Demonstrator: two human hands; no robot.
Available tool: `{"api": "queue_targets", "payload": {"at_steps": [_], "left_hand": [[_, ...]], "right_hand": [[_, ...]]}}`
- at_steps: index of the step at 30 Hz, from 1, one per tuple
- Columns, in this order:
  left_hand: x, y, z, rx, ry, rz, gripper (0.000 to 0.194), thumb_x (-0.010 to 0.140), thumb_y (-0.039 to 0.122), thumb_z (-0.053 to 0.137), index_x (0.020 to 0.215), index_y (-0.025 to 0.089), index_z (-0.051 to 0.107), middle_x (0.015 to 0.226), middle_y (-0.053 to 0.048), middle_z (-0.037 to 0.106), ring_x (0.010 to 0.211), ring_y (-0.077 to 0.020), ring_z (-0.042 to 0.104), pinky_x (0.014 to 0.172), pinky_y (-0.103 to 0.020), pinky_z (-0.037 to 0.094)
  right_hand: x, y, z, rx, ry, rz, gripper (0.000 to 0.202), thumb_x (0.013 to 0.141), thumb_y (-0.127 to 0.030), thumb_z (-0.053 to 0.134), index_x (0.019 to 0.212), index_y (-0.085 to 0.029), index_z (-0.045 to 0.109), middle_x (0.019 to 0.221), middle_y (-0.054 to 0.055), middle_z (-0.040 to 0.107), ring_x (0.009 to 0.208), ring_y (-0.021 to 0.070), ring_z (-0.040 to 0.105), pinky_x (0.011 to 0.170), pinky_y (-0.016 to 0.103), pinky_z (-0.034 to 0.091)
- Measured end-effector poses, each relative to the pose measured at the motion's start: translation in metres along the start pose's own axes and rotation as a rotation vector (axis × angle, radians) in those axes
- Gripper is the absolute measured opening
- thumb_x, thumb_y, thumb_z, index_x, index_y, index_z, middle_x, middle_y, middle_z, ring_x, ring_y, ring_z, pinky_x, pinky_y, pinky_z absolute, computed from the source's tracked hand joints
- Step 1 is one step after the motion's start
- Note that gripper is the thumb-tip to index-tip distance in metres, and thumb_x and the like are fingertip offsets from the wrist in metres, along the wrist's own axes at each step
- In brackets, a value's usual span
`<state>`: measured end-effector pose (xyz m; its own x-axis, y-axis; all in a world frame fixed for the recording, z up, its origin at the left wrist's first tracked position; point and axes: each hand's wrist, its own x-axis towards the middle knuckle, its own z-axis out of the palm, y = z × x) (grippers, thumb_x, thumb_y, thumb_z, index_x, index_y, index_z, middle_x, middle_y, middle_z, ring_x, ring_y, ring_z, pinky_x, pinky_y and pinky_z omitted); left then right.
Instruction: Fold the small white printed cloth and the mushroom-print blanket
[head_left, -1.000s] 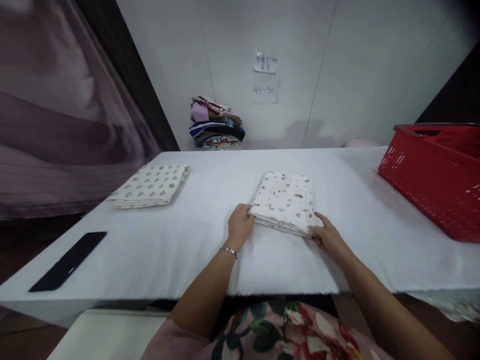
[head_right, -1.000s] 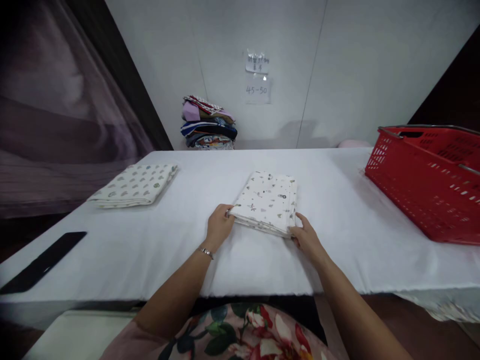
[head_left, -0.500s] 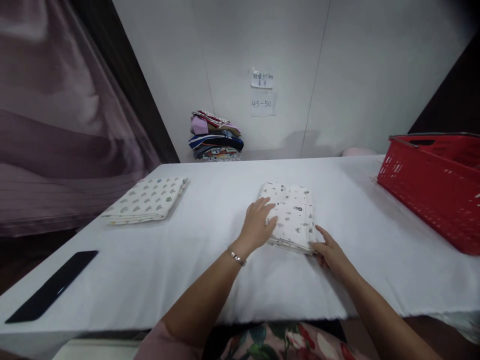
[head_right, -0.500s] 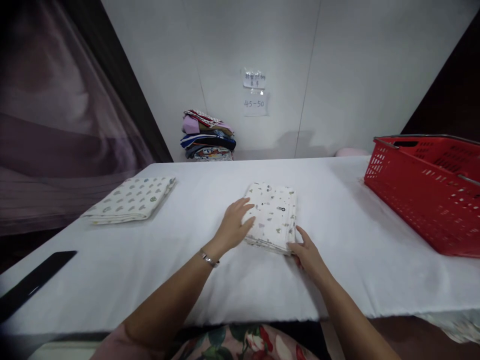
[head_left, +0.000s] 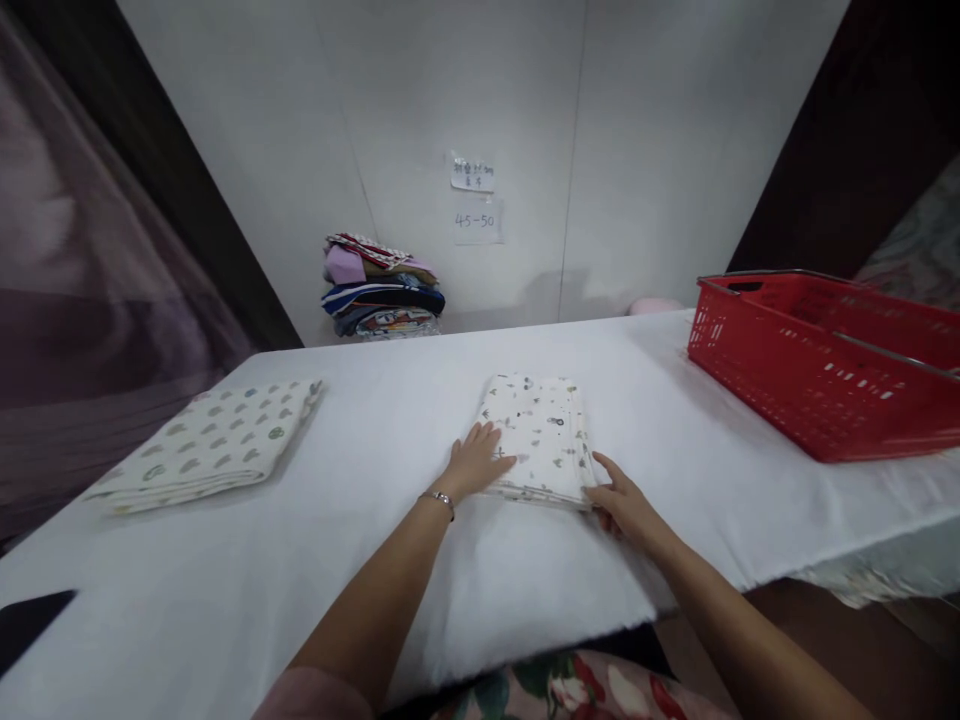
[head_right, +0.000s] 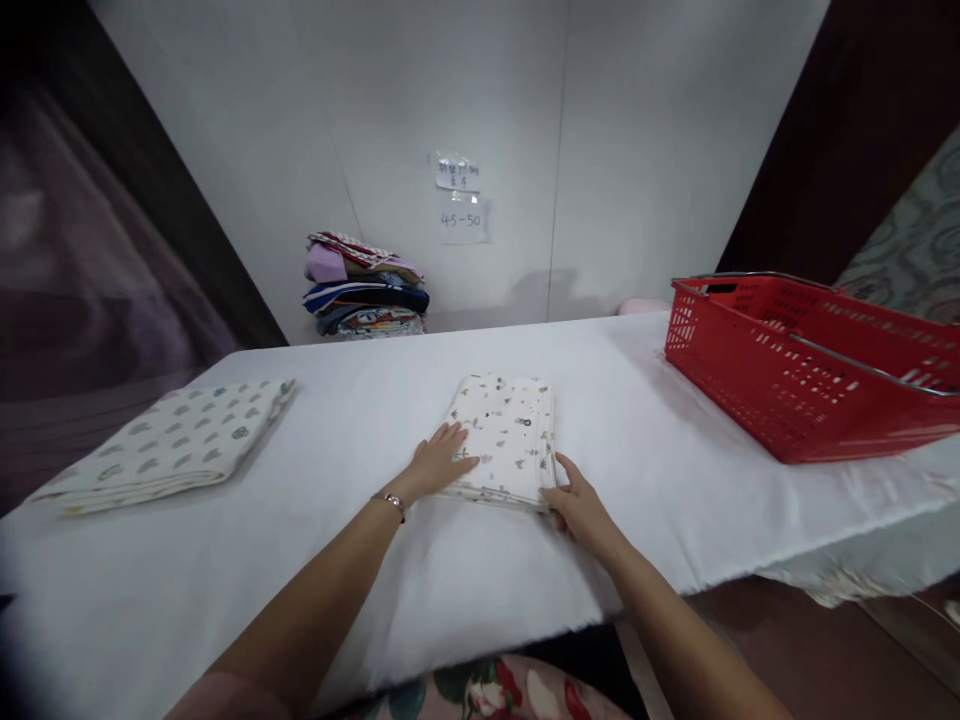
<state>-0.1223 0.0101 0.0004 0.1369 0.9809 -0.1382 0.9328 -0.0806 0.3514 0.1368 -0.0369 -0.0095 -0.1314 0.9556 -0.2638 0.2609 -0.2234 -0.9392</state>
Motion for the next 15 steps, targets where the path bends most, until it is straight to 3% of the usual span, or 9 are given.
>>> {"api": "queue_targets", "payload": {"at_steps": [4, 8, 12, 15], "left_hand": [[0.005, 0.022, -0.003, 0.056, 0.036, 0.043, 0.075, 0.079, 0.065, 0.036, 0.14, 0.021, 0.03, 0.151, -0.01, 0.014, 0.139, -0.0285, 0.006, 0.109, -0.055, 0.009], [0.0, 0.043, 0.016, 0.144, 0.101, 0.225, 0.066, 0.084, 0.061, 0.032, 0.138, 0.023, 0.035, 0.15, -0.007, 0.02, 0.139, -0.0261, 0.01, 0.11, -0.052, 0.007], [-0.005, 0.042, 0.034, 0.167, 0.135, 0.291, 0.063, 0.087, 0.058, 0.025, 0.138, 0.023, 0.033, 0.149, -0.007, 0.025, 0.138, -0.0253, 0.015, 0.11, -0.051, 0.01], [-0.005, 0.039, 0.036, 0.165, 0.132, 0.285, 0.062, 0.087, 0.058, 0.024, 0.138, 0.024, 0.033, 0.149, -0.007, 0.025, 0.138, -0.0256, 0.014, 0.11, -0.052, 0.01]], "right_hand": [[0.001, 0.003, 0.001, 0.023, 0.018, 0.005, 0.077, 0.075, -0.03, 0.054, 0.143, -0.018, 0.02, 0.047, -0.007, 0.05, 0.036, 0.0104, 0.045, 0.035, 0.018, 0.03], [-0.001, 0.004, 0.0, 0.018, -0.003, 0.01, 0.073, 0.077, -0.034, 0.054, 0.142, -0.021, 0.024, 0.055, -0.005, 0.055, 0.039, 0.0111, 0.05, 0.035, 0.019, 0.033], [-0.002, 0.0, -0.011, -0.088, -0.044, 0.057, 0.074, 0.079, -0.042, 0.055, 0.143, -0.02, 0.023, 0.064, 0.0, 0.063, 0.041, 0.0126, 0.053, 0.038, 0.022, 0.036], [0.0, -0.013, -0.023, -0.374, -0.003, -0.02, 0.066, 0.077, -0.041, 0.058, 0.136, -0.019, 0.038, 0.072, 0.004, 0.068, 0.055, 0.0163, 0.06, 0.054, 0.027, 0.045]]}}
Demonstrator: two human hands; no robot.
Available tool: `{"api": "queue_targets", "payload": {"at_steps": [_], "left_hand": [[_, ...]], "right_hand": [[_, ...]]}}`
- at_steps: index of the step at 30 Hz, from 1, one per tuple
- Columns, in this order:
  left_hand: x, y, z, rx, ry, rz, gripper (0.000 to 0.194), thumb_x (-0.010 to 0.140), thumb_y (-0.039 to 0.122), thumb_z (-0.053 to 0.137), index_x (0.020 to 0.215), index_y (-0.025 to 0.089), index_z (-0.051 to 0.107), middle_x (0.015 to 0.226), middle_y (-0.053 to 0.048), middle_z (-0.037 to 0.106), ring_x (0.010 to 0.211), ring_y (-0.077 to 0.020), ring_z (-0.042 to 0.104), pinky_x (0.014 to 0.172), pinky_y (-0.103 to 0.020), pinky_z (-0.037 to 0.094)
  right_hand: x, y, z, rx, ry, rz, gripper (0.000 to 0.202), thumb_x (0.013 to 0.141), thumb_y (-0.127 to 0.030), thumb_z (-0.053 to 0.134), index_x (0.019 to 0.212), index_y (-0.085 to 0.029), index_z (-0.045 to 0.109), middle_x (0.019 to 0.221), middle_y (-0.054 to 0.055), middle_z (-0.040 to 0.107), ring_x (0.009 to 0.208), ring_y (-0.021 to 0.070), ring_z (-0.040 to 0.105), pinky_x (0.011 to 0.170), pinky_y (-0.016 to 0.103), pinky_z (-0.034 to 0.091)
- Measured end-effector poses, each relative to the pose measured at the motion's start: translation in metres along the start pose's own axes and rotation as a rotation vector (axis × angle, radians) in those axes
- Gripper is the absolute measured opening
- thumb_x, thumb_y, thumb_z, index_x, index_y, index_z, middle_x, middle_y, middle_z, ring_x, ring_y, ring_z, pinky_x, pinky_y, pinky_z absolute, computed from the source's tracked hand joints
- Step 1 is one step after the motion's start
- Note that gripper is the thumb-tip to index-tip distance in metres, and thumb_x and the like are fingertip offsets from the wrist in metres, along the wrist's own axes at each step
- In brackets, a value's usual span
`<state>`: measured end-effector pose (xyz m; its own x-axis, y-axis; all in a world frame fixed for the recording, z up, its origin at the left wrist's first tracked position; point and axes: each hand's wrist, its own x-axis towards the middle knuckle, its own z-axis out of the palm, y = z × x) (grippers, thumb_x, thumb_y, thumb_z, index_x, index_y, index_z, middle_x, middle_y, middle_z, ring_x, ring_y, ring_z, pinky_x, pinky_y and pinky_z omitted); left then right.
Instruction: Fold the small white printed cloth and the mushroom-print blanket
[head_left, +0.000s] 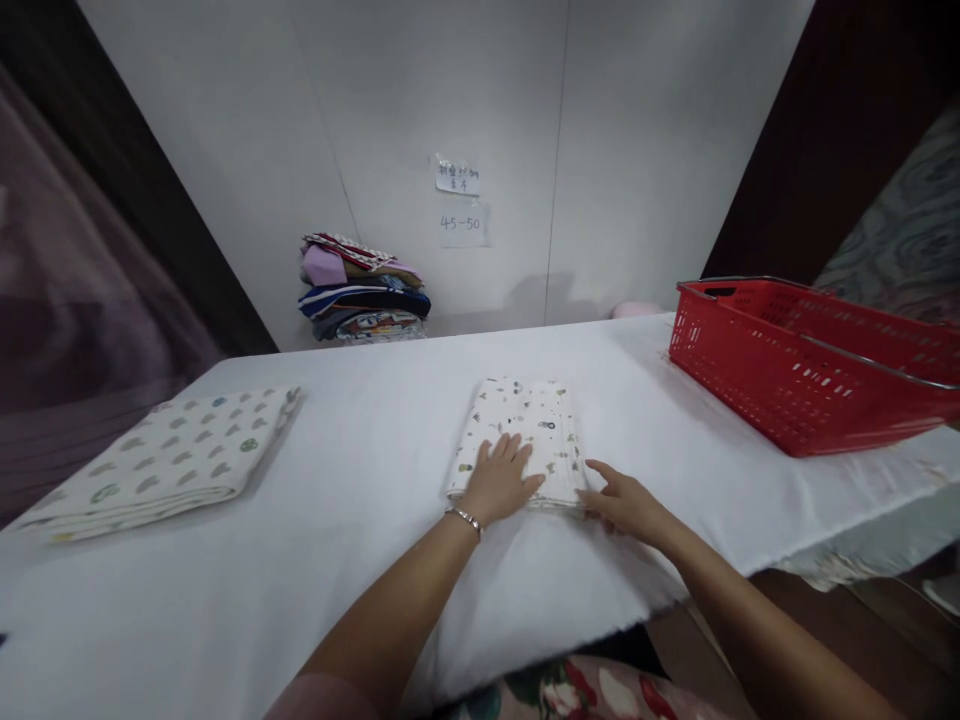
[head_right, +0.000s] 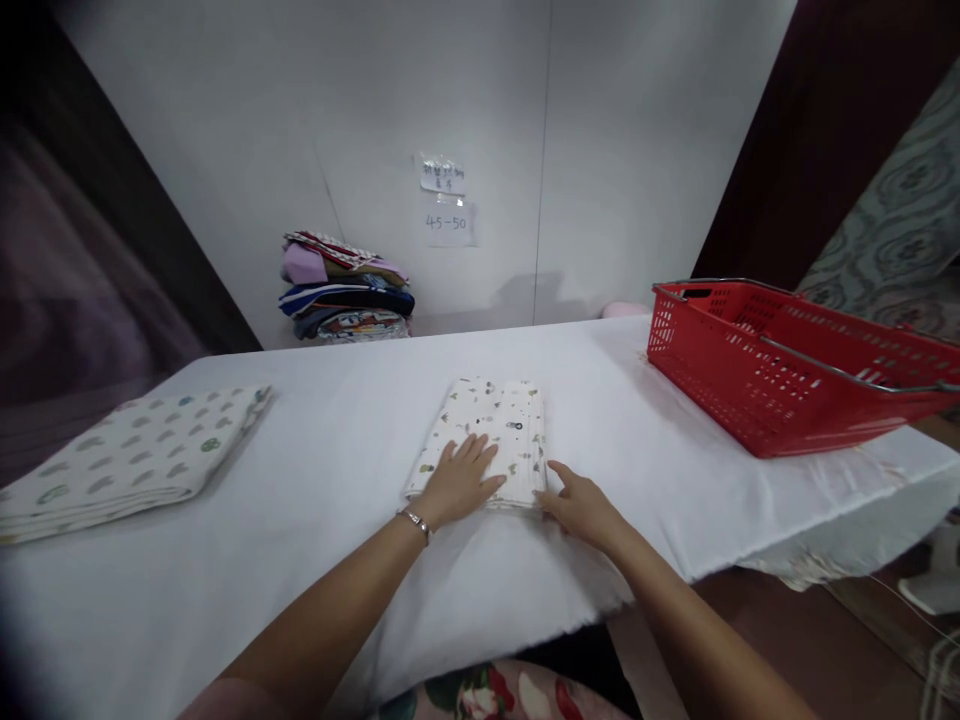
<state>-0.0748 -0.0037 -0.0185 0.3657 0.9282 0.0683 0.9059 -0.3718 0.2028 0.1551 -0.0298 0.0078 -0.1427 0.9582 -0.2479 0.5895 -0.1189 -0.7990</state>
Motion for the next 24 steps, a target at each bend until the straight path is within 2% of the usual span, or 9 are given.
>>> {"api": "queue_targets", "payload": {"at_steps": [2, 4, 6, 9, 12, 16, 20, 23, 24], "left_hand": [[0.001, -0.001, 0.0, -0.004, 0.001, -0.001, 0.062, 0.087, 0.058, 0.024, 0.138, 0.024, 0.032, 0.149, -0.007, 0.025, 0.138, -0.0255, 0.014, 0.11, -0.051, 0.01], [0.001, 0.0, -0.001, -0.007, 0.003, -0.005, 0.062, 0.087, 0.059, 0.024, 0.138, 0.024, 0.032, 0.149, -0.007, 0.024, 0.138, -0.0257, 0.014, 0.11, -0.052, 0.009], [0.002, 0.001, -0.002, -0.009, 0.0, -0.009, 0.063, 0.087, 0.059, 0.024, 0.138, 0.024, 0.032, 0.149, -0.008, 0.025, 0.138, -0.0265, 0.014, 0.109, -0.053, 0.009], [0.002, 0.003, -0.005, -0.014, -0.002, -0.001, 0.062, 0.087, 0.058, 0.026, 0.138, 0.024, 0.031, 0.148, -0.008, 0.027, 0.138, -0.0271, 0.015, 0.109, -0.054, 0.01], [0.0, 0.003, -0.007, -0.016, -0.001, -0.002, 0.061, 0.087, 0.057, 0.027, 0.139, 0.025, 0.031, 0.148, -0.007, 0.027, 0.138, -0.0263, 0.016, 0.11, -0.052, 0.01], [-0.004, 0.003, -0.005, -0.024, -0.008, -0.006, 0.06, 0.088, 0.057, 0.023, 0.139, 0.025, 0.032, 0.149, -0.005, 0.024, 0.139, -0.0234, 0.013, 0.111, -0.05, 0.008], [-0.002, 0.003, -0.009, -0.064, -0.061, -0.011, 0.061, 0.088, 0.057, 0.023, 0.139, 0.025, 0.03, 0.15, -0.004, 0.021, 0.139, -0.0228, 0.011, 0.111, -0.05, 0.007], [0.014, -0.001, -0.023, -0.111, -0.184, -0.044, 0.065, 0.084, 0.062, 0.029, 0.137, 0.025, 0.034, 0.15, -0.006, 0.022, 0.138, -0.026, 0.014, 0.109, -0.053, 0.012], [0.022, -0.005, -0.027, -0.118, -0.192, -0.068, 0.067, 0.082, 0.064, 0.03, 0.136, 0.025, 0.035, 0.15, -0.007, 0.022, 0.138, -0.0272, 0.015, 0.109, -0.054, 0.014]], "right_hand": [[0.005, -0.013, -0.007, -0.234, 0.145, -0.139, 0.054, 0.078, -0.039, 0.057, 0.129, -0.02, 0.049, 0.092, 0.008, 0.069, 0.08, 0.0213, 0.063, 0.073, 0.033, 0.047], [0.014, -0.033, -0.005, -0.373, 0.263, -0.304, 0.049, 0.082, -0.037, 0.051, 0.128, -0.021, 0.05, 0.12, 0.009, 0.06, 0.107, 0.0244, 0.055, 0.091, 0.037, 0.041], [0.028, -0.054, 0.006, -0.422, 0.268, -0.454, 0.052, 0.084, -0.036, 0.045, 0.133, -0.019, 0.044, 0.137, 0.008, 0.045, 0.125, 0.0242, 0.041, 0.101, 0.038, 0.032], [0.061, -0.076, 0.027, -0.512, 0.188, -0.575, 0.061, 0.084, -0.038, 0.044, 0.14, -0.015, 0.033, 0.149, 0.01, 0.025, 0.136, 0.0249, 0.02, 0.108, 0.04, 0.022], [0.099, -0.075, 0.039, -0.638, 0.215, -0.502, 0.068, 0.086, -0.044, 0.042, 0.141, -0.008, 0.027, 0.15, 0.016, 0.017, 0.138, 0.0275, 0.009, 0.109, 0.042, 0.015], [0.136, -0.047, 0.04, -0.742, 0.268, -0.277, 0.068, 0.088, -0.051, 0.036, 0.136, -0.004, 0.035, 0.146, 0.02, 0.027, 0.136, 0.0302, 0.016, 0.106, 0.046, 0.015], [0.148, -0.027, 0.041, -0.787, 0.273, -0.271, 0.069, 0.088, -0.056, 0.03, 0.135, -0.005, 0.036, 0.146, 0.019, 0.027, 0.136, 0.0302, 0.014, 0.105, 0.047, 0.015], [0.15, -0.025, 0.043, -0.79, 0.262, -0.261, 0.07, 0.087, -0.057, 0.029, 0.136, -0.006, 0.035, 0.147, 0.018, 0.025, 0.136, 0.0301, 0.013, 0.104, 0.046, 0.017], [0.15, -0.026, 0.043, -0.788, 0.262, -0.262, 0.069, 0.087, -0.057, 0.028, 0.135, -0.007, 0.035, 0.147, 0.018, 0.025, 0.136, 0.0299, 0.013, 0.104, 0.046, 0.017]]}}
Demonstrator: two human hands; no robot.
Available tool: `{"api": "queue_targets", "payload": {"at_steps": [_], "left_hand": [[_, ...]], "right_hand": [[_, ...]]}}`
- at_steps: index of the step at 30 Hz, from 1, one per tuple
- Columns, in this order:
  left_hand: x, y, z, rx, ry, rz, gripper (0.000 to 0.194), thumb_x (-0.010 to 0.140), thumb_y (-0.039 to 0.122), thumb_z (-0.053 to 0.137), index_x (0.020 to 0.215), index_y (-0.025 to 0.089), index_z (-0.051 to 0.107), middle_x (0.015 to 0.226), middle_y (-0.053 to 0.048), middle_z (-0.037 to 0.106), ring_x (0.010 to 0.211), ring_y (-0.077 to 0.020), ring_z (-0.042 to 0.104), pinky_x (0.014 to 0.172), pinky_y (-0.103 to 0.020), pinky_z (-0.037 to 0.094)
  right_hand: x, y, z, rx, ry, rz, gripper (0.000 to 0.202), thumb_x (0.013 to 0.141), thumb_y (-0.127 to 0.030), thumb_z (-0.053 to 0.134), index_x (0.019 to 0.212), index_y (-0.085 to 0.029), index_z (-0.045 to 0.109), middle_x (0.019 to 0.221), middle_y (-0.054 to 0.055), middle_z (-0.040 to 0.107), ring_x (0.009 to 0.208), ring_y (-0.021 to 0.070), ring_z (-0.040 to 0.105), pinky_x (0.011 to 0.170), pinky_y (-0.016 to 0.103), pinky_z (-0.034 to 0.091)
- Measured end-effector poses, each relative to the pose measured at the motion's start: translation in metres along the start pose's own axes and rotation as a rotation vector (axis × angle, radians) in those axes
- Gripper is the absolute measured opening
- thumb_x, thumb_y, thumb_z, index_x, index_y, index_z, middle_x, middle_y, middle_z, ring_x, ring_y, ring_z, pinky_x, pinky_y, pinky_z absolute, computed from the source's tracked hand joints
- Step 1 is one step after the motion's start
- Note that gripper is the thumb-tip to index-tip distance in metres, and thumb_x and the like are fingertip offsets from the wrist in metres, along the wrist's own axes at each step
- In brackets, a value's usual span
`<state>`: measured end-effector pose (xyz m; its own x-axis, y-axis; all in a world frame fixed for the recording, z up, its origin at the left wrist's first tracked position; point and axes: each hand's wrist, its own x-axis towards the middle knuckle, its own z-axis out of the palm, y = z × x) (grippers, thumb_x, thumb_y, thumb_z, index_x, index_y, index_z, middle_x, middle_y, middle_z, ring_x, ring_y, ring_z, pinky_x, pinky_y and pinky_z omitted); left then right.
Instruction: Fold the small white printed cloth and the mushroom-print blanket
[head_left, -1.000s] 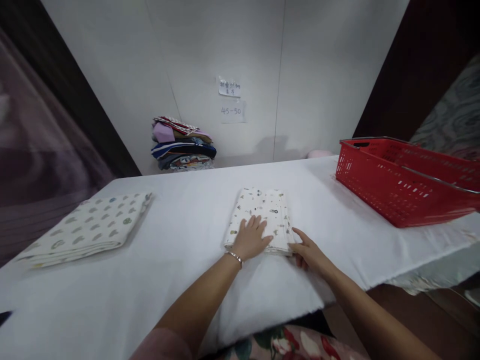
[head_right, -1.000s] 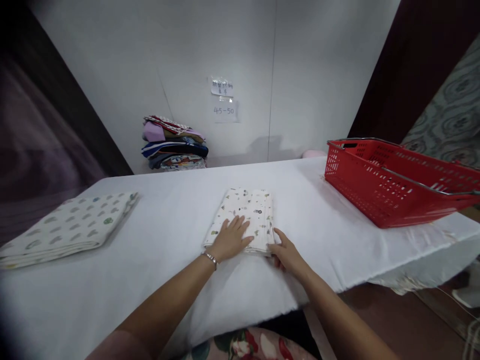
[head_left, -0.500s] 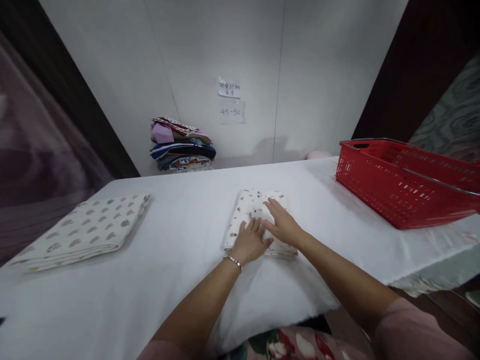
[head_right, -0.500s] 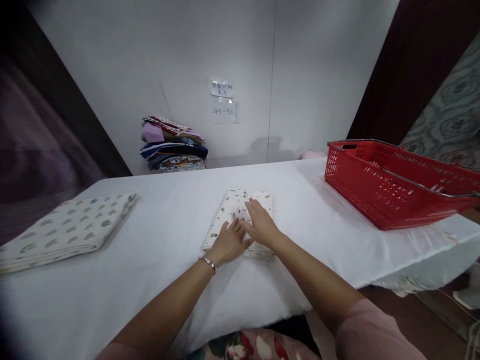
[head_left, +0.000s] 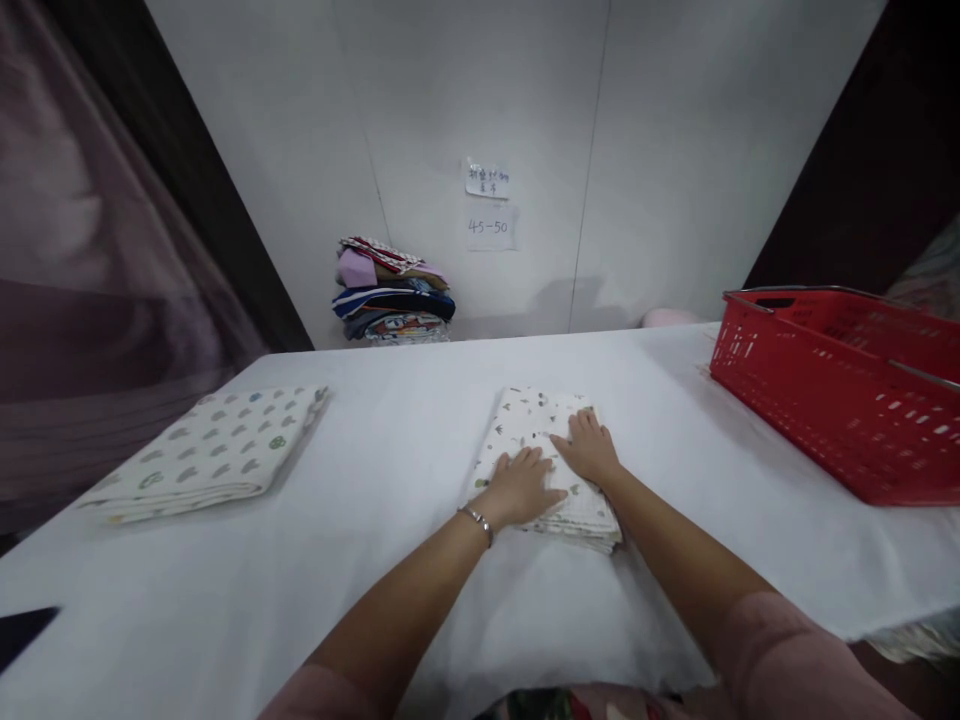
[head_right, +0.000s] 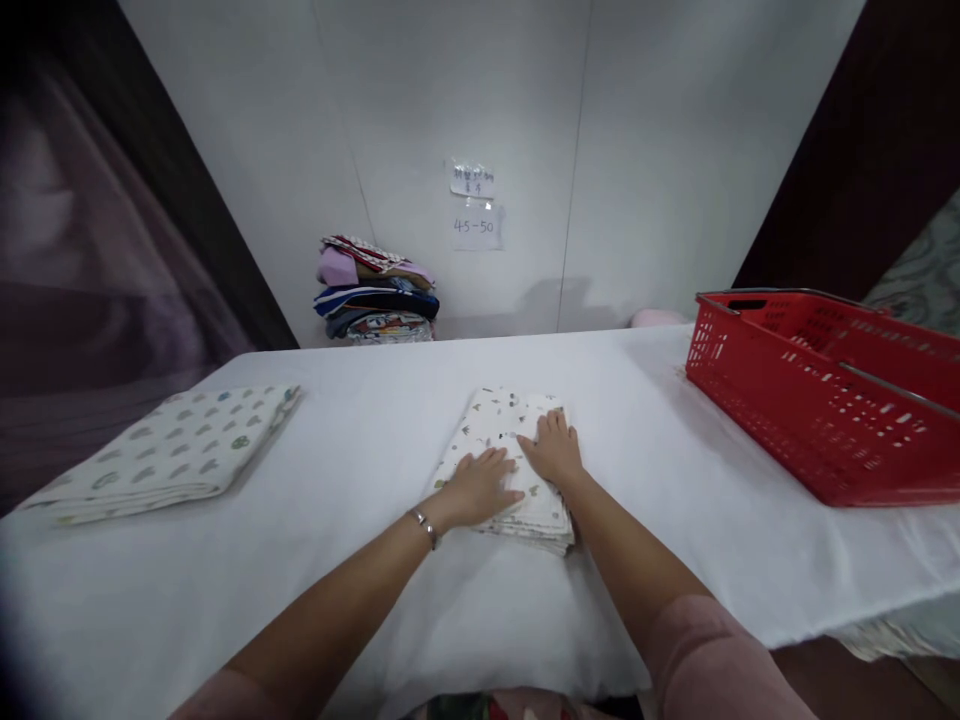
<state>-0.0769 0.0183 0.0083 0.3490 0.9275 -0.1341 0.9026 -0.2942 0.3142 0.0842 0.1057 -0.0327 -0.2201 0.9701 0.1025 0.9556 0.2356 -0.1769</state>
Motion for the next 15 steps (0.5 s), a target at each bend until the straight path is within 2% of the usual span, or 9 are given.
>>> {"api": "queue_targets", "payload": {"at_steps": [3, 5, 9, 12, 15], "left_hand": [[0.022, -0.015, -0.011, 0.029, 0.156, -0.091, 0.066, 0.083, 0.064, 0.03, 0.136, 0.024, 0.036, 0.15, -0.008, 0.021, 0.138, -0.0286, 0.012, 0.109, -0.054, 0.011], [0.033, -0.029, -0.008, 0.057, 0.232, -0.142, 0.064, 0.085, 0.06, 0.029, 0.137, 0.025, 0.035, 0.15, -0.007, 0.02, 0.139, -0.0283, 0.009, 0.109, -0.055, 0.01], [0.04, -0.048, 0.01, 0.062, 0.228, -0.16, 0.064, 0.086, 0.06, 0.025, 0.139, 0.025, 0.031, 0.151, -0.006, 0.017, 0.139, -0.0276, 0.007, 0.106, -0.056, 0.017], [0.039, -0.05, 0.016, 0.077, 0.252, -0.156, 0.065, 0.086, 0.061, 0.024, 0.139, 0.024, 0.03, 0.151, -0.006, 0.017, 0.139, -0.0261, 0.006, 0.107, -0.055, 0.017], [0.038, -0.047, 0.015, 0.089, 0.254, -0.161, 0.065, 0.086, 0.06, 0.024, 0.139, 0.024, 0.03, 0.151, -0.006, 0.018, 0.139, -0.0253, 0.006, 0.107, -0.054, 0.018]], "right_hand": [[0.001, 0.0, 0.001, 0.011, 0.024, -0.007, 0.068, 0.088, -0.057, 0.028, 0.135, -0.009, 0.037, 0.147, 0.017, 0.026, 0.136, 0.0288, 0.013, 0.104, 0.045, 0.018], [0.001, 0.001, 0.002, 0.021, 0.024, 0.0, 0.067, 0.087, -0.057, 0.028, 0.135, -0.01, 0.037, 0.147, 0.016, 0.025, 0.137, 0.0284, 0.013, 0.104, 0.045, 0.018], [-0.002, 0.002, 0.004, 0.023, 0.011, 0.006, 0.066, 0.088, -0.055, 0.03, 0.135, -0.009, 0.037, 0.147, 0.016, 0.025, 0.137, 0.0279, 0.013, 0.105, 0.045, 0.016], [0.001, -0.002, -0.003, -0.001, -0.017, 0.007, 0.066, 0.087, -0.055, 0.031, 0.134, -0.008, 0.039, 0.146, 0.018, 0.027, 0.136, 0.0299, 0.015, 0.105, 0.048, 0.014], [0.013, -0.015, -0.018, -0.016, -0.03, -0.026, 0.073, 0.086, -0.059, 0.031, 0.137, -0.006, 0.035, 0.146, 0.02, 0.025, 0.136, 0.0319, 0.016, 0.106, 0.049, 0.009]]}}
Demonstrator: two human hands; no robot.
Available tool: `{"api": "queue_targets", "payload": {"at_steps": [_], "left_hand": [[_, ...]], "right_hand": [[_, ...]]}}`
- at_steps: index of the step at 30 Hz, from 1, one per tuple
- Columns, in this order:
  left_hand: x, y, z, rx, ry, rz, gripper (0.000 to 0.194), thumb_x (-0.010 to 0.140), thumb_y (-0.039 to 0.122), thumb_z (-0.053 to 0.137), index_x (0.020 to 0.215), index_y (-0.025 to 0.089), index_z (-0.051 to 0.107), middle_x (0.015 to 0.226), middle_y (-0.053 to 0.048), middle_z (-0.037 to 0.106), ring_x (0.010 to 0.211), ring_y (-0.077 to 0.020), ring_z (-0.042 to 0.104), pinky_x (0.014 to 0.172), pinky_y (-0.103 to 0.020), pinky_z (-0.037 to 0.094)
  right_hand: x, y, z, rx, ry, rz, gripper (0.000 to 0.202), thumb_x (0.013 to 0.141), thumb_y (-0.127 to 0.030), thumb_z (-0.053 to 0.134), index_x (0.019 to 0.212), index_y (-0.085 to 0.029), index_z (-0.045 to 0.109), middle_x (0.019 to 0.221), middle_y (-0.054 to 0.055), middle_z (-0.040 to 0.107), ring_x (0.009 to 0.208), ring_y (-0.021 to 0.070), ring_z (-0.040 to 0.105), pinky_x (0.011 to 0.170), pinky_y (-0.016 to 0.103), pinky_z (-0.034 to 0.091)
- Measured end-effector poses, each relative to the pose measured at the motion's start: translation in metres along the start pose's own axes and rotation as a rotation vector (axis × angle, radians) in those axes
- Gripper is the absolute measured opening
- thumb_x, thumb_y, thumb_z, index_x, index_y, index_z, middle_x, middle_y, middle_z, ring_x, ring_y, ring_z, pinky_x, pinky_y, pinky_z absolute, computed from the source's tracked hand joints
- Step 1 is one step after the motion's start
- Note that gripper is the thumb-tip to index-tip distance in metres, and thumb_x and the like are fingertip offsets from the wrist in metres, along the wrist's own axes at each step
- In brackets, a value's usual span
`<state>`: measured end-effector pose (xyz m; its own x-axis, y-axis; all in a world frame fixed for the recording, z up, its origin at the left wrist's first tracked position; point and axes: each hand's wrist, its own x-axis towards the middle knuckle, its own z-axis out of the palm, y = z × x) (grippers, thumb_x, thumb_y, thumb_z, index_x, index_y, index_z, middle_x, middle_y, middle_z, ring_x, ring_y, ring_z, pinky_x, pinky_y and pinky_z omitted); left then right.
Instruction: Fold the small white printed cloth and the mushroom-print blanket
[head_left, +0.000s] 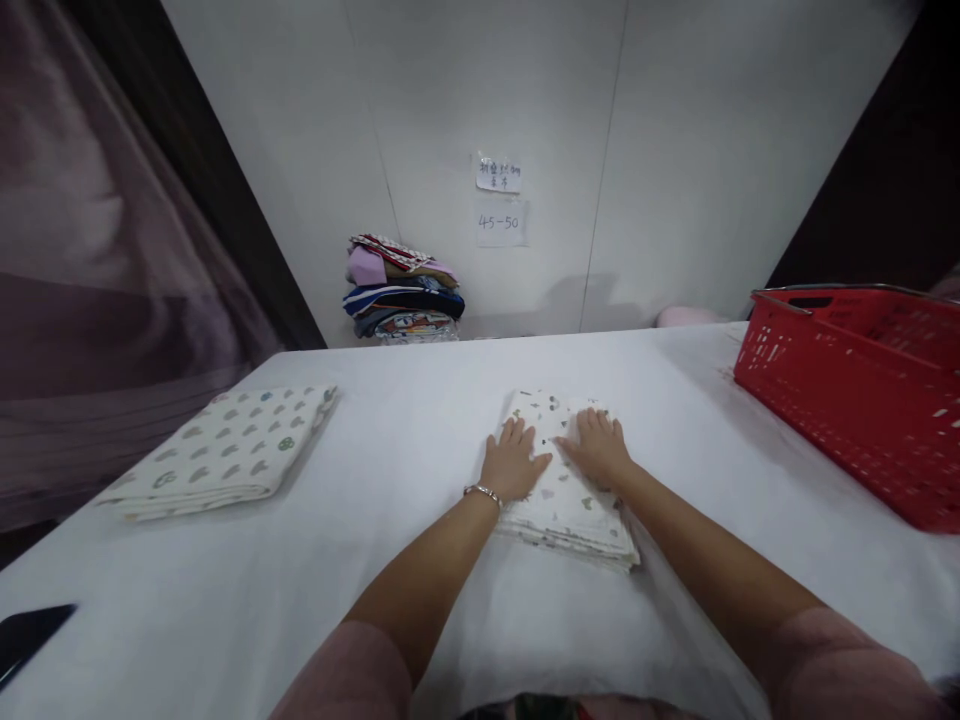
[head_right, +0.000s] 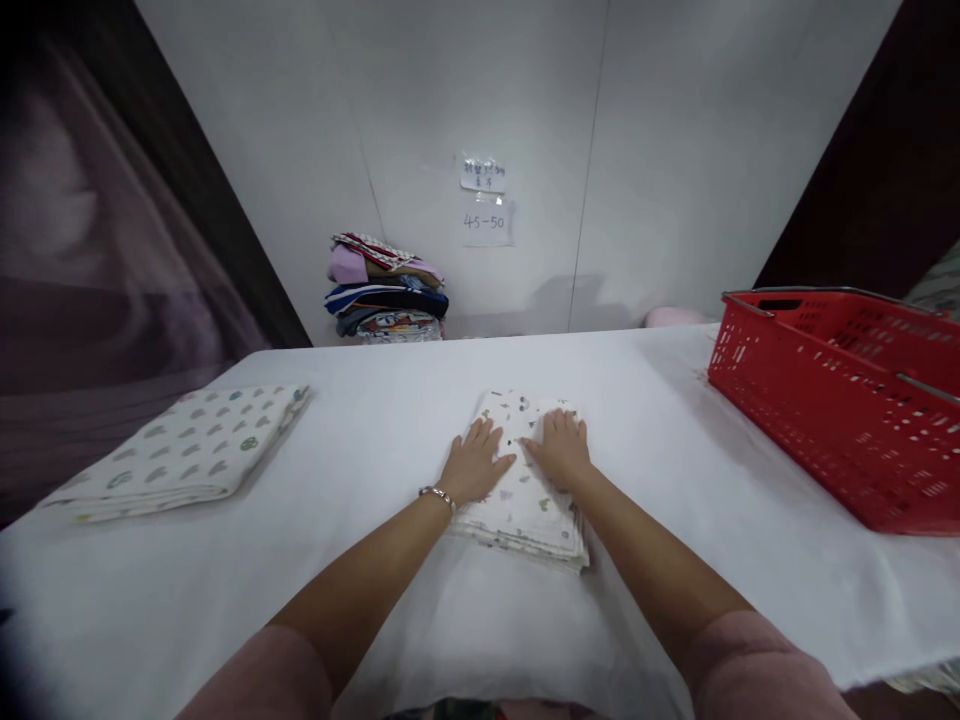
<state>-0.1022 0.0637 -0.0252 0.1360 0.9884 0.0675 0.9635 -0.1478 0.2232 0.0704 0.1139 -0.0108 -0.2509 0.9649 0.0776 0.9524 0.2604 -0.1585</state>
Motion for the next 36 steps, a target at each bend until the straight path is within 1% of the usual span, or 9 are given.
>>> {"api": "queue_targets", "payload": {"at_steps": [4, 8, 13, 26, 29, 31, 33, 34, 36], "left_hand": [[0.0, 0.002, -0.002, 0.005, -0.005, -0.013, 0.066, 0.086, 0.06, 0.024, 0.14, 0.023, 0.029, 0.152, -0.006, 0.016, 0.139, -0.0263, 0.006, 0.106, -0.053, 0.019], [0.0, 0.0, 0.0, 0.014, 0.007, 0.01, 0.064, 0.086, 0.059, 0.024, 0.139, 0.024, 0.03, 0.151, -0.005, 0.018, 0.139, -0.0248, 0.008, 0.105, -0.053, 0.022], [0.0, -0.001, 0.003, 0.021, 0.012, 0.004, 0.063, 0.086, 0.059, 0.023, 0.139, 0.025, 0.029, 0.151, -0.004, 0.018, 0.139, -0.0246, 0.008, 0.105, -0.053, 0.023], [0.0, 0.002, -0.004, -0.082, -0.009, -0.004, 0.059, 0.086, 0.056, 0.032, 0.136, 0.025, 0.034, 0.151, -0.005, 0.02, 0.139, -0.0264, 0.01, 0.104, -0.054, 0.023], [-0.002, 0.001, -0.008, -0.168, 0.054, 0.0, 0.056, 0.086, 0.054, 0.035, 0.132, 0.024, 0.039, 0.15, -0.006, 0.021, 0.138, -0.0253, 0.014, 0.104, -0.048, 0.027], [-0.006, -0.002, -0.012, -0.241, 0.149, -0.06, 0.053, 0.087, 0.05, 0.035, 0.131, 0.02, 0.04, 0.148, -0.009, 0.025, 0.136, -0.0247, 0.021, 0.103, -0.042, 0.03], [-0.013, -0.007, -0.018, -0.302, 0.198, -0.188, 0.051, 0.088, 0.047, 0.034, 0.129, 0.017, 0.041, 0.141, -0.013, 0.037, 0.129, -0.0254, 0.034, 0.099, -0.038, 0.034], [-0.017, -0.01, -0.021, -0.322, 0.184, -0.258, 0.051, 0.088, 0.047, 0.036, 0.128, 0.016, 0.041, 0.136, -0.015, 0.043, 0.124, -0.0261, 0.04, 0.096, -0.038, 0.036], [-0.028, -0.017, -0.026, -0.343, 0.087, -0.379, 0.051, 0.085, 0.048, 0.039, 0.124, 0.016, 0.043, 0.125, -0.016, 0.053, 0.113, -0.0275, 0.051, 0.09, -0.038, 0.04]], "right_hand": [[0.026, -0.013, -0.009, 0.03, 0.064, -0.122, 0.074, 0.088, -0.059, 0.024, 0.143, -0.009, 0.023, 0.151, 0.015, 0.015, 0.138, 0.0269, 0.007, 0.108, 0.045, 0.006], [0.039, -0.004, 0.011, 0.016, -0.043, -0.079, 0.071, 0.089, -0.056, 0.022, 0.142, -0.009, 0.025, 0.149, 0.014, 0.021, 0.137, 0.027, 0.011, 0.108, 0.047, 0.005], [0.041, 0.006, 0.027, -0.018, -0.078, -0.063, 0.074, 0.088, -0.059, 0.019, 0.144, -0.01, 0.021, 0.15, 0.013, 0.017, 0.138, 0.0267, 0.008, 0.108, 0.049, 0.004], [0.042, 0.006, 0.026, -0.011, -0.048, -0.072, 0.071, 0.088, -0.059, 0.02, 0.142, -0.012, 0.025, 0.15, 0.012, 0.021, 0.137, 0.0263, 0.012, 0.108, 0.048, 0.006], [0.04, 0.005, 0.024, -0.022, -0.054, -0.074, 0.069, 0.089, -0.057, 0.021, 0.141, -0.012, 0.026, 0.15, 0.012, 0.021, 0.137, 0.0259, 0.012, 0.107, 0.048, 0.007], [0.04, 0.004, 0.021, -0.028, -0.06, -0.079, 0.067, 0.089, -0.056, 0.022, 0.141, -0.013, 0.027, 0.149, 0.012, 0.022, 0.137, 0.0259, 0.013, 0.107, 0.048, 0.008], [0.041, 0.004, 0.016, -0.017, -0.082, -0.093, 0.064, 0.089, -0.055, 0.023, 0.139, -0.015, 0.03, 0.149, 0.012, 0.024, 0.136, 0.0267, 0.017, 0.106, 0.049, 0.012], [0.042, 0.005, 0.012, -0.005, -0.097, -0.11, 0.062, 0.09, -0.054, 0.023, 0.138, -0.016, 0.033, 0.147, 0.012, 0.027, 0.135, 0.0269, 0.019, 0.105, 0.049, 0.015], [0.045, 0.011, 0.004, -0.001, -0.103, -0.133, 0.059, 0.09, -0.053, 0.024, 0.135, -0.018, 0.037, 0.145, 0.011, 0.032, 0.133, 0.0277, 0.023, 0.103, 0.048, 0.02]]}}
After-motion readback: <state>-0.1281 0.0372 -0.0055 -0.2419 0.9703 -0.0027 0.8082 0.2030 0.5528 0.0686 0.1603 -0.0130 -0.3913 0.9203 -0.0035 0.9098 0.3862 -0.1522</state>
